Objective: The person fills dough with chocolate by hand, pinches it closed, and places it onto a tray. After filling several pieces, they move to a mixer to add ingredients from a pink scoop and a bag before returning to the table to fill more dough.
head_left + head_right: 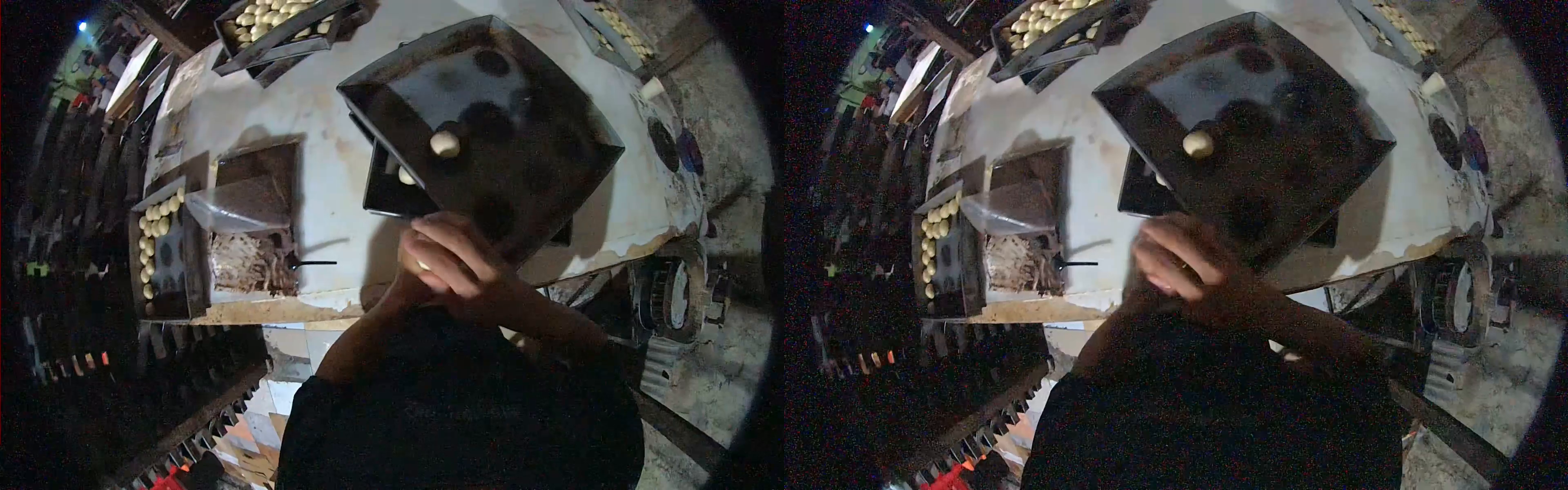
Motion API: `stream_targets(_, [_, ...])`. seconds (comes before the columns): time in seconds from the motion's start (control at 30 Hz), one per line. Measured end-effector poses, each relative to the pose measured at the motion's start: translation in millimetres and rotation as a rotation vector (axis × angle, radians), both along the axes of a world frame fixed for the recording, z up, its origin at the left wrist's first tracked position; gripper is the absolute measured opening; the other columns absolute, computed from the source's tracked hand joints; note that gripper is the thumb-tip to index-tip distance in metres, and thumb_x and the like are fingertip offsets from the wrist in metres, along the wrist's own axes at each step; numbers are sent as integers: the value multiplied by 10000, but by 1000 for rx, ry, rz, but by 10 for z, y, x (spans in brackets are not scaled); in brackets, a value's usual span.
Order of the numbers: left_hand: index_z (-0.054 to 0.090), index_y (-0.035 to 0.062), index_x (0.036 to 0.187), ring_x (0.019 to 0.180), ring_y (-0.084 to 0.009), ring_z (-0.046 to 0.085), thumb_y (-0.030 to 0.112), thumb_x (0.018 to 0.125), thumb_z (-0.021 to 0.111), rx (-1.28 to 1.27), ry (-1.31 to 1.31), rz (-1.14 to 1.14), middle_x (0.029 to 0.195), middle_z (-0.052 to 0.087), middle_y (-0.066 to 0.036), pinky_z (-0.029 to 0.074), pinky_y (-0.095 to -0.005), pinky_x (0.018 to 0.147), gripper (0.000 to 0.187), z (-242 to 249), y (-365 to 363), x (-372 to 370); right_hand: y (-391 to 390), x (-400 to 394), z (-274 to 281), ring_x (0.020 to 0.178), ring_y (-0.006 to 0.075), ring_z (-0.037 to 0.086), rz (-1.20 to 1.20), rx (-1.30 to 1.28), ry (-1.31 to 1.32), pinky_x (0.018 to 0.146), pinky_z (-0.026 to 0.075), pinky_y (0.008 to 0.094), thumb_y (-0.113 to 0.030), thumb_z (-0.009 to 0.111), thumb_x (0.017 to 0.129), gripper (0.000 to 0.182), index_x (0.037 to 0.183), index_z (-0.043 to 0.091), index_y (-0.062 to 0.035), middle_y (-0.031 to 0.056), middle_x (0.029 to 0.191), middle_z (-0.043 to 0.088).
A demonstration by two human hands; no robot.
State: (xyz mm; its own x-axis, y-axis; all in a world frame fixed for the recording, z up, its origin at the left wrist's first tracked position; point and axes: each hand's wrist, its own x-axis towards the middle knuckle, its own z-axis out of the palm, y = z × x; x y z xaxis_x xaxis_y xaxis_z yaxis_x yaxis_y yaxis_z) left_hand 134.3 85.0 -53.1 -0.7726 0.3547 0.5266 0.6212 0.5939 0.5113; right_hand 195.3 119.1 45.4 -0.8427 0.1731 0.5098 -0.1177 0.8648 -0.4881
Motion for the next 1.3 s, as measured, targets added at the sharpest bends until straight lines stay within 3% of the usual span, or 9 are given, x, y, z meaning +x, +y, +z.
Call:
stream_targets(0.03, [662,2,976,948,-146,603,153,846,655,-1,30,83,1008,621,-124,495,-234,801,199,51,160,103,86,48,-152,1120,338,540,10,-94,-58,915,475,428,-200,643,835,378,1138,580,17,215,1236,514])
stream_targets(0.1, [613,-2,1071,856,-152,624,251,813,725,186,-771,-879,919,644,-90,514,-273,725,379,-128,-240,-368,361,95,-108,1078,316,568,97,-291,-137,895,476,410,-233,676,832,412,1161,556,-15,186,1181,554])
stream_targets(0.17, [563,3,1163,813,-151,626,260,787,763,127,-954,-1165,891,648,-75,517,-296,707,497,233,-380,-596,716,112,-164,1010,293,600,-53,-492,-257,867,480,390,-253,631,873,359,1141,561,-26,168,1113,589])
stream_targets(0.43, [534,92,1234,678,-63,471,-23,732,744,303,-1036,-812,723,442,34,438,-203,667,556,603,-983,-1184,2315,-369,-1168,1166,345,518,-308,444,-276,965,421,403,-350,477,960,459,1287,475,-28,229,1260,509])
stream_targets(0.53, [574,72,1141,583,14,354,-7,789,716,490,-998,-710,719,403,81,283,-151,522,388,508,-1390,-1428,2221,-382,-1111,1264,356,433,-358,321,-508,1025,367,437,-321,491,955,495,1358,405,-47,228,1346,438])
stream_targets(0.73, [603,19,1053,630,-69,498,16,810,678,462,-922,-334,751,591,-7,424,-222,592,254,-28,-2431,-2201,1565,-618,-391,1185,324,484,-504,419,-259,965,415,407,-258,487,961,378,1265,503,-33,201,1302,478])
stream_targets(1.0, [664,2,1043,923,-330,655,465,814,644,-114,-325,396,966,664,-215,491,-430,788,517,-999,-4223,-5627,432,-693,-264,1183,341,497,-583,170,45,1000,400,418,-78,541,907,294,1191,563,-7,209,1282,498])
stream_targets(1.1, [656,21,1091,1020,-358,621,547,838,557,-350,-657,510,1042,651,-227,470,-459,855,592,-1347,-4228,-6941,-150,-889,-138,1122,336,525,-460,408,-52,962,423,401,-43,549,893,271,1159,578,0,204,1245,517])
stream_targets(1.3, [608,-15,1037,976,-415,602,486,846,555,-243,-345,440,1009,645,-226,468,-484,830,538,-1623,-3644,-7232,-709,-916,64,977,313,584,-598,189,-168,840,467,379,-51,582,878,168,1027,630,10,176,1085,588])
